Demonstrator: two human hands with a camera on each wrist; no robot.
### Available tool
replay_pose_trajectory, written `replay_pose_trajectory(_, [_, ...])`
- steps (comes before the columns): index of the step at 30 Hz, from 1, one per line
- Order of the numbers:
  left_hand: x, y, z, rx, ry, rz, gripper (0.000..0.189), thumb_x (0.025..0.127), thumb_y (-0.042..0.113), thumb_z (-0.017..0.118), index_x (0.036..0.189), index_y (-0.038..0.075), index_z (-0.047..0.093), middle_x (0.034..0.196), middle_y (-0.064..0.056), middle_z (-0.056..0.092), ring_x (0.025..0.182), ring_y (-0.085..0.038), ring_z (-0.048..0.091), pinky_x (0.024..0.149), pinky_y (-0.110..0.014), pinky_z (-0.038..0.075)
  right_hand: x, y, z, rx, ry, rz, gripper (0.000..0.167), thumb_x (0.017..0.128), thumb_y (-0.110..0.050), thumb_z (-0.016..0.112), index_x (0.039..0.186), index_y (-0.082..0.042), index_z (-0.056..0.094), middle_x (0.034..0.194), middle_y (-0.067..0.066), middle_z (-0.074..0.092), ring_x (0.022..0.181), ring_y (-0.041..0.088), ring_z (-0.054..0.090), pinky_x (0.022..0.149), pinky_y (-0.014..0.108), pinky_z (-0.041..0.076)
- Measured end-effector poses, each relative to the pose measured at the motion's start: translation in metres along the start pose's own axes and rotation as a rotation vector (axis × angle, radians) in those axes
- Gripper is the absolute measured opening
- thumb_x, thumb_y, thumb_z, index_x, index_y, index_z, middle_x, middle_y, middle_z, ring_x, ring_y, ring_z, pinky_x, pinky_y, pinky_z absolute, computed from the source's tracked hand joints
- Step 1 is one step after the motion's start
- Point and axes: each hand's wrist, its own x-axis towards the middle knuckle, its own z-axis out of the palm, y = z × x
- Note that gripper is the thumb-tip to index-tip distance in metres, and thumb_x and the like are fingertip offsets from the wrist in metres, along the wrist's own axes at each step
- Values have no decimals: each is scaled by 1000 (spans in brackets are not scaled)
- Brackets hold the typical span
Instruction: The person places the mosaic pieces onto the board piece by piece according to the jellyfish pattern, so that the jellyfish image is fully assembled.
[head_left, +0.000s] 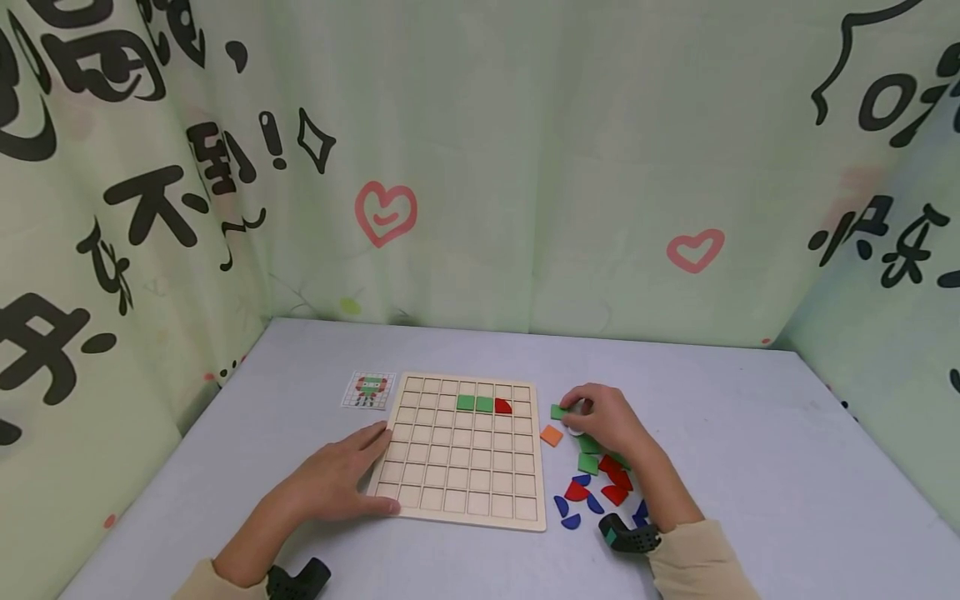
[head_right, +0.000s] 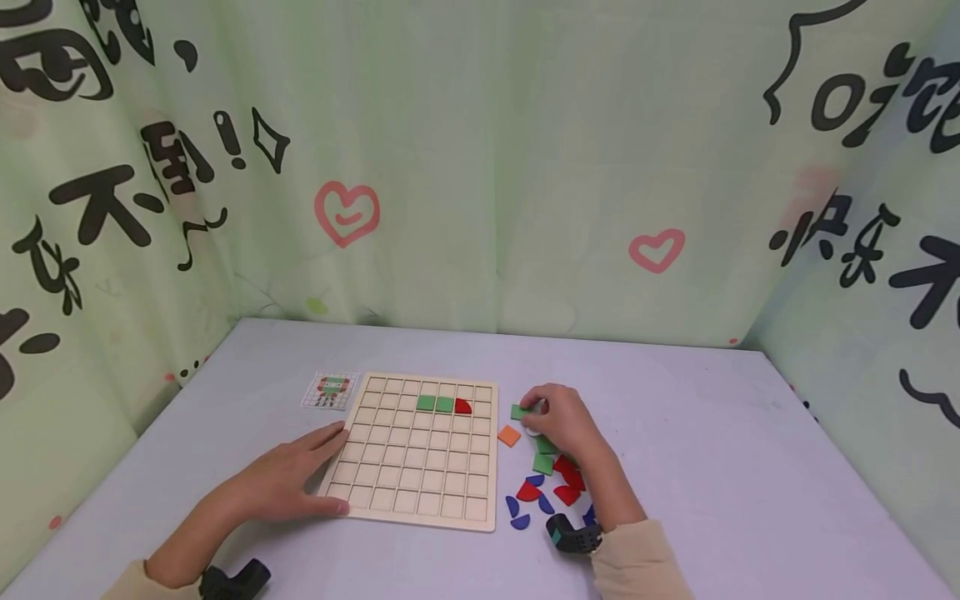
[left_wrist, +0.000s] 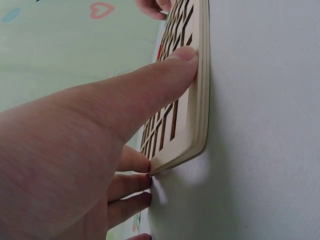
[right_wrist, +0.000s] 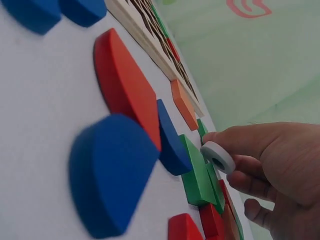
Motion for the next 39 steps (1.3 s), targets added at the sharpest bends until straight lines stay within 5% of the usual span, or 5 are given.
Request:
replay_pose_trajectory(7, [0,-1,1,5,4,5,104,74,65,70,148,0,34,156,-17,30,142,-35,35,107,-55,37,-1,-2,0,2,20,15,15,84,-17,75,98,-14,72,93,6,64,85,21,52,63,25,48])
replay_pose_trajectory(39, [1,-2,1,-5,-1,-7,106,74,66,70,149,1,34,157,-16,29,143,-34,33,107,-56,36,9,-39,17,54,16,-151,12,84,-18,74,96,-16,73,97,1,69,89,19,52,66,27,44])
